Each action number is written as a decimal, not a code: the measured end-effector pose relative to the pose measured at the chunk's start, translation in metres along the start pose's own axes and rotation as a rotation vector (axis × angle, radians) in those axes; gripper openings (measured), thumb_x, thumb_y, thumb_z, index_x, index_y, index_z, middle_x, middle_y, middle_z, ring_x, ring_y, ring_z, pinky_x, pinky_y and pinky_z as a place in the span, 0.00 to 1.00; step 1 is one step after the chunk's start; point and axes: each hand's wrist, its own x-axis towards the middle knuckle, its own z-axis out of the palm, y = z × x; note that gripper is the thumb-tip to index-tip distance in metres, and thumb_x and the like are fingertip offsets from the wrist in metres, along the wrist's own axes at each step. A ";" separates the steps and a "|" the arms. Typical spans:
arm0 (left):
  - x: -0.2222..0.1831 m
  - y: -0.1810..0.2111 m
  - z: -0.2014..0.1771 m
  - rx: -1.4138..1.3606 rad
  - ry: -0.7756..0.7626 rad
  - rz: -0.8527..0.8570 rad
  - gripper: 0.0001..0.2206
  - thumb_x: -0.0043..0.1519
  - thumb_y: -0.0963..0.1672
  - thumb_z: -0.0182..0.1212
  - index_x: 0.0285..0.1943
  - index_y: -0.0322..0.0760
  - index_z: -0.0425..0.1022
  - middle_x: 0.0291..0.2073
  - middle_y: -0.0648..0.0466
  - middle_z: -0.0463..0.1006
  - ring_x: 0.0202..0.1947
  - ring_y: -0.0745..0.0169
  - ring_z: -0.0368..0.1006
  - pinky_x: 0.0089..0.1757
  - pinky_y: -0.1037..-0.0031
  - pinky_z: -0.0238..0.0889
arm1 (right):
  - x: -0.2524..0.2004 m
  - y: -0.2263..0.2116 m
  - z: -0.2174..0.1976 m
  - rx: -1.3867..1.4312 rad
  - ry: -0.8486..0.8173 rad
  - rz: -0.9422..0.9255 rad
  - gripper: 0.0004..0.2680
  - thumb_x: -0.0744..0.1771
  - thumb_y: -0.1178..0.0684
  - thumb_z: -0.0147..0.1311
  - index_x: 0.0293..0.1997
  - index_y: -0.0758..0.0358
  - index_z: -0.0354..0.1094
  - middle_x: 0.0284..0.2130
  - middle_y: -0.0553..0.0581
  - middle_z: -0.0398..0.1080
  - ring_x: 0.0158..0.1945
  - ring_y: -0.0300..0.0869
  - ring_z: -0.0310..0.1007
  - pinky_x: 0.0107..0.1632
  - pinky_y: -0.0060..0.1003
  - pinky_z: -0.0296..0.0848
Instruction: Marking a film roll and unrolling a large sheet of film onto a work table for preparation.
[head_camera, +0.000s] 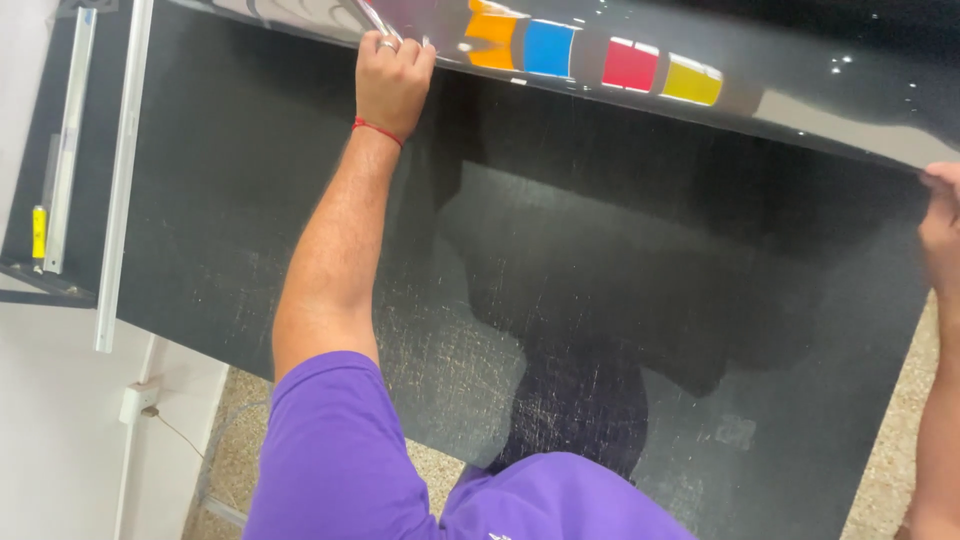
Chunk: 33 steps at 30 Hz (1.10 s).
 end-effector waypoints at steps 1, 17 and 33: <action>-0.004 0.002 0.000 -0.028 0.009 0.001 0.13 0.64 0.34 0.59 0.31 0.47 0.72 0.25 0.57 0.66 0.28 0.55 0.64 0.42 0.65 0.66 | 0.001 -0.015 -0.006 -0.042 -0.025 -0.017 0.06 0.89 0.77 0.47 0.78 0.93 0.70 0.65 0.86 0.74 0.66 0.70 0.79 0.74 0.56 0.77; -0.040 0.036 -0.066 -0.088 -0.040 0.039 0.14 0.71 0.35 0.55 0.32 0.43 0.70 0.25 0.54 0.63 0.26 0.54 0.59 0.38 0.63 0.60 | -0.046 -0.067 -0.009 -0.535 -0.009 0.002 0.15 0.74 0.69 0.66 0.68 0.66 0.90 0.58 0.64 0.87 0.62 0.55 0.85 0.76 0.43 0.84; -0.196 -0.064 0.054 0.133 -0.322 -0.081 0.07 0.63 0.45 0.66 0.32 0.56 0.75 0.27 0.61 0.75 0.29 0.59 0.69 0.39 0.65 0.57 | -0.039 -0.085 -0.041 -0.954 -0.067 0.064 0.14 0.68 0.54 0.67 0.57 0.35 0.88 0.46 0.41 0.86 0.49 0.41 0.86 0.58 0.38 0.73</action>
